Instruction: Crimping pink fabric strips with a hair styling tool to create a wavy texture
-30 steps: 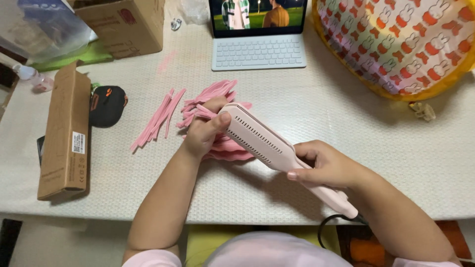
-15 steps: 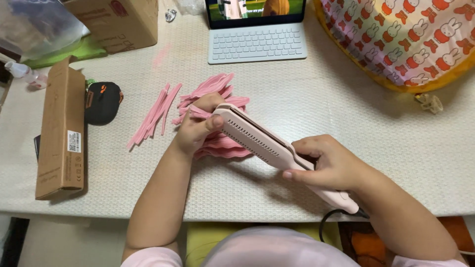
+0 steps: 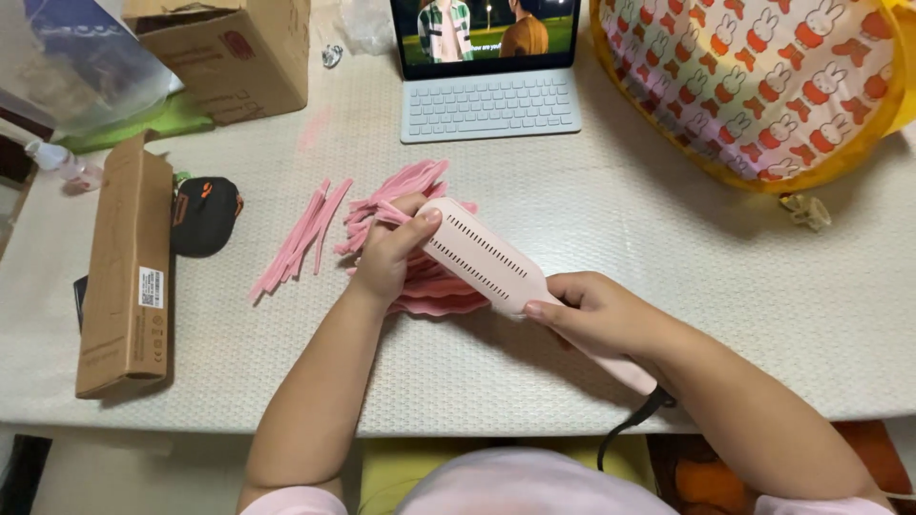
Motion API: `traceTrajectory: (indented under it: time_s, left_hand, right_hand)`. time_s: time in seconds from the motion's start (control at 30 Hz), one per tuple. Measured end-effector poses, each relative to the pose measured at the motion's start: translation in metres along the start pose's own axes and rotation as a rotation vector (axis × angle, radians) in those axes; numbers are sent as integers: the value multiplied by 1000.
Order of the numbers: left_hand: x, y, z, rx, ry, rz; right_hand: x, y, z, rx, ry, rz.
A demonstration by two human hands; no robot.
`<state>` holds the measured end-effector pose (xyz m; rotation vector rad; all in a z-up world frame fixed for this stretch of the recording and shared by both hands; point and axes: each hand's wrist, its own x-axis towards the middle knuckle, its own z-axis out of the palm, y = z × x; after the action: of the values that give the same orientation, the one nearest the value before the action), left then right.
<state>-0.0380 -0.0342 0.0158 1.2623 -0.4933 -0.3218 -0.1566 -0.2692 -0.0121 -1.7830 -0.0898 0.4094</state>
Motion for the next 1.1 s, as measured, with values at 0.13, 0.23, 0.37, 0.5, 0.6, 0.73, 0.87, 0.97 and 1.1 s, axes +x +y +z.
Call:
traceTrajectory:
  time_s: [0.13, 0.23, 0.37, 0.5, 0.6, 0.73, 0.87, 0.97, 1.1]
  left_hand:
    - [-2, 11, 5, 50, 17, -16]
    - [-7, 25, 15, 64, 67, -49]
    - [-2, 19, 9, 73, 38, -41]
    - [-1, 17, 4, 199, -1, 17]
    - [5, -6, -15, 324, -36, 59]
    - [10, -31, -38, 381, -35, 88]
    - [9, -25, -44, 92, 96, 112]
    - [12, -22, -51, 93, 169, 205]
    - [13, -12, -50, 66, 153, 270]
  right_hand:
    - [3, 2, 1, 65, -1, -8]
    - [9, 19, 2, 166, -5, -24]
    - [16, 36, 2, 289, -18, -13]
    - [19, 43, 3, 356, -30, -15]
    - [19, 48, 2, 365, -32, -11]
    - [16, 45, 0, 388, -38, -1]
    - [17, 44, 0, 407, 20, -30]
    - [18, 46, 0, 393, 22, -44]
    - [19, 48, -2, 417, 38, -57]
